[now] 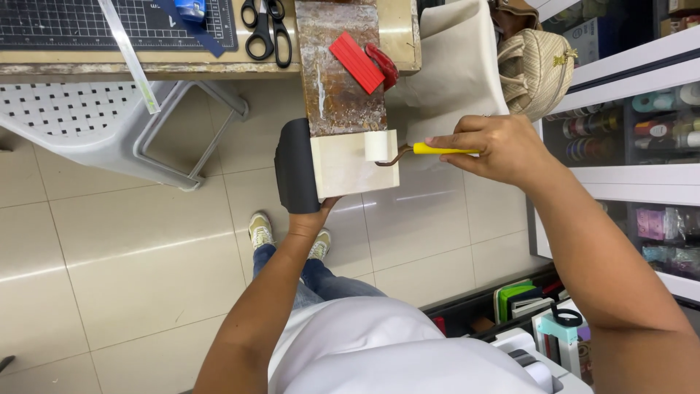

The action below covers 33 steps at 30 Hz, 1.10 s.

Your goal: Applying glue to a block and wrapping it with paper using a roller and scraper

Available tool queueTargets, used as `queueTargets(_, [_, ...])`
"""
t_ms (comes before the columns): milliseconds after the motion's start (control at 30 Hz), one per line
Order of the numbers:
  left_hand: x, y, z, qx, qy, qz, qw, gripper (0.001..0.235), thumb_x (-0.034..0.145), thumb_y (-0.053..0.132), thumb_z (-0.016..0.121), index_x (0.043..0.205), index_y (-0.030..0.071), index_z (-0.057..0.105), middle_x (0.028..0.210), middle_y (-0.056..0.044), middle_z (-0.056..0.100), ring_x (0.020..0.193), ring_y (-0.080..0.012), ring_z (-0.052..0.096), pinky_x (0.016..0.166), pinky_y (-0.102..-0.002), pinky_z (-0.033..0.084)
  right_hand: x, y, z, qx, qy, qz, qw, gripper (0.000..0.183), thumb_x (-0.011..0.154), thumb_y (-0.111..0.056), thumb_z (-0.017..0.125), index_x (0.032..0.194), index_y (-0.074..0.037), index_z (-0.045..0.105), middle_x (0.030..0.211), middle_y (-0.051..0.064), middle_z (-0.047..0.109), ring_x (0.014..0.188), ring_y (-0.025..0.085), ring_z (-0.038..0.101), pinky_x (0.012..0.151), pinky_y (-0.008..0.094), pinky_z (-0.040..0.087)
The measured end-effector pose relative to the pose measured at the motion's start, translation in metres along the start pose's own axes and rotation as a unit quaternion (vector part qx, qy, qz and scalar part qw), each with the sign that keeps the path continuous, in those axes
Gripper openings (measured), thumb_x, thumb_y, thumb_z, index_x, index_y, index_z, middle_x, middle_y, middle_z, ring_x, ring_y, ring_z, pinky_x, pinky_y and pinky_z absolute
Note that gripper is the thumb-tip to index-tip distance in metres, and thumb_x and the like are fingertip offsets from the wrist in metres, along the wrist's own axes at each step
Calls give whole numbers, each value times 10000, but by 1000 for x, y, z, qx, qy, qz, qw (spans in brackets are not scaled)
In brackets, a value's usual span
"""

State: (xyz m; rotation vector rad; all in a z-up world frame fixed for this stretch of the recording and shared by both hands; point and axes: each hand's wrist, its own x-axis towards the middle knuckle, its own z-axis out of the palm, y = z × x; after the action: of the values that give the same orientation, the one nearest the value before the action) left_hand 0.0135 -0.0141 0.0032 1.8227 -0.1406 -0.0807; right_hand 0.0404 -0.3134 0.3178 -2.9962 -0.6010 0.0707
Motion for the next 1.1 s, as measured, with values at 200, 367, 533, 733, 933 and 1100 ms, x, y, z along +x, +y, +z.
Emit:
queueTargets(200, [2, -1, -9, 9, 10, 4, 1000, 748, 839, 276, 886, 1431, -27, 544, 1411, -229, 602, 1378, -317, 522, 1167, -499, 408, 14, 3, 7, 12, -2, -7, 1000, 198, 902, -368, 805, 1098, -393, 815, 846, -78, 707, 678, 204, 685, 651, 295, 537])
queueTargets(367, [-19, -25, -37, 15, 14, 6, 1000, 746, 837, 280, 886, 1429, -23, 548, 1409, -223, 605, 1377, -312, 523, 1169, -495, 406, 28, 8, 19, 15, -7, -22, 1000, 177, 911, -392, 790, 1087, -401, 808, 853, -76, 695, 690, 214, 680, 645, 313, 534])
queueTargets(533, [-41, -28, -44, 25, 15, 3, 1000, 744, 834, 283, 887, 1426, -19, 552, 1406, -216, 608, 1376, -308, 525, 1171, -492, 404, 45, -28, 32, 26, 23, -58, 998, 195, 899, -401, 785, 1092, -416, 803, 816, -65, 672, 644, 229, 676, 600, 339, 543])
queueTargets(733, [-50, -31, -49, 38, 25, 6, 999, 742, 831, 288, 887, 1423, -14, 556, 1404, -209, 611, 1375, -303, 527, 1174, -487, 401, 33, -15, 34, -5, 5, -26, 1000, 184, 892, -414, 787, 1074, -438, 803, 786, -84, 652, 617, 203, 662, 589, 305, 530])
queueTargets(933, [-50, -30, -48, 46, 19, 18, 999, 740, 828, 293, 888, 1419, -9, 560, 1401, -202, 615, 1374, -298, 529, 1176, -483, 399, 37, -22, 37, 31, 26, -39, 998, 217, 886, -376, 784, 1098, -421, 797, 809, -67, 674, 656, 225, 693, 593, 342, 549])
queueTargets(1100, [-61, -31, -45, 56, 26, 17, 998, 738, 826, 296, 888, 1416, -5, 564, 1398, -195, 618, 1373, -293, 530, 1178, -479, 397, 42, -36, 33, 39, 28, -46, 998, 130, 893, -368, 803, 1017, -330, 815, 822, -44, 693, 665, 248, 702, 582, 351, 542])
